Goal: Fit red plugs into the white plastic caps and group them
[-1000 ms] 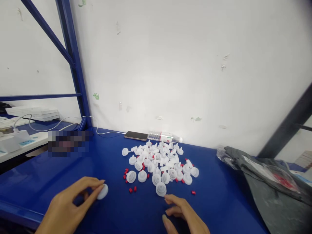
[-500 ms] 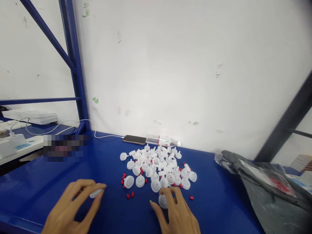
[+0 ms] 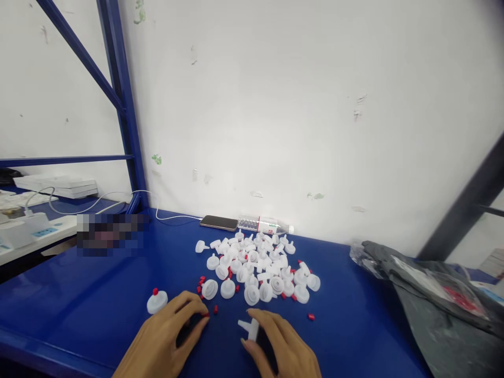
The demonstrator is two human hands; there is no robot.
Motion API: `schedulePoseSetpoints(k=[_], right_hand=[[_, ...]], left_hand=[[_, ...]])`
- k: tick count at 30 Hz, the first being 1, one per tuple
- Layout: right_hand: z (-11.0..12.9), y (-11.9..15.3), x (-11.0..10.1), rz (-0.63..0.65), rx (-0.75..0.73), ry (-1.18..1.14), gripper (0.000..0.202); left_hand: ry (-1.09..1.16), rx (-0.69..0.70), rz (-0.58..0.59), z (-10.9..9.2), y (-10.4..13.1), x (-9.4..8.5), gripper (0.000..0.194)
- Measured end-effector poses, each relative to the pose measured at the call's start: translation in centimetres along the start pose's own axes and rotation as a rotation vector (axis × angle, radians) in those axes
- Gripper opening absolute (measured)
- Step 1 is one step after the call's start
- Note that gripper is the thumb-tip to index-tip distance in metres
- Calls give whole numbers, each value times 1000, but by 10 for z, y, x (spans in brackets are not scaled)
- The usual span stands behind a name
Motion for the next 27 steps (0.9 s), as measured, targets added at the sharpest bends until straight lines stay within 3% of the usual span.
schedulePoseSetpoints(k=[8,14,22,27], right_hand=[[-4,4,4,65,31,-55,51],[-5,5,4,87,31,-78,48],[-3,3,2,41,23,-86,48],[1,2,-1,2,57,-83,46]], left_hand=[[104,35,11,-5,4,5,15],[44,35,-140,-1,6,-8,15],[19,-29,24,6,0,3,25],[119,-45,-47,0,0,-6,21]])
Point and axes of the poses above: each hand's wrist, its own y-axis away from the middle knuckle, its own x-axis out of the palm, z = x × y, the point moved 6 cm from there along -y, towards the middle knuckle, and after that the axes turned 7 degrees about -z, right-handed, at the moved point
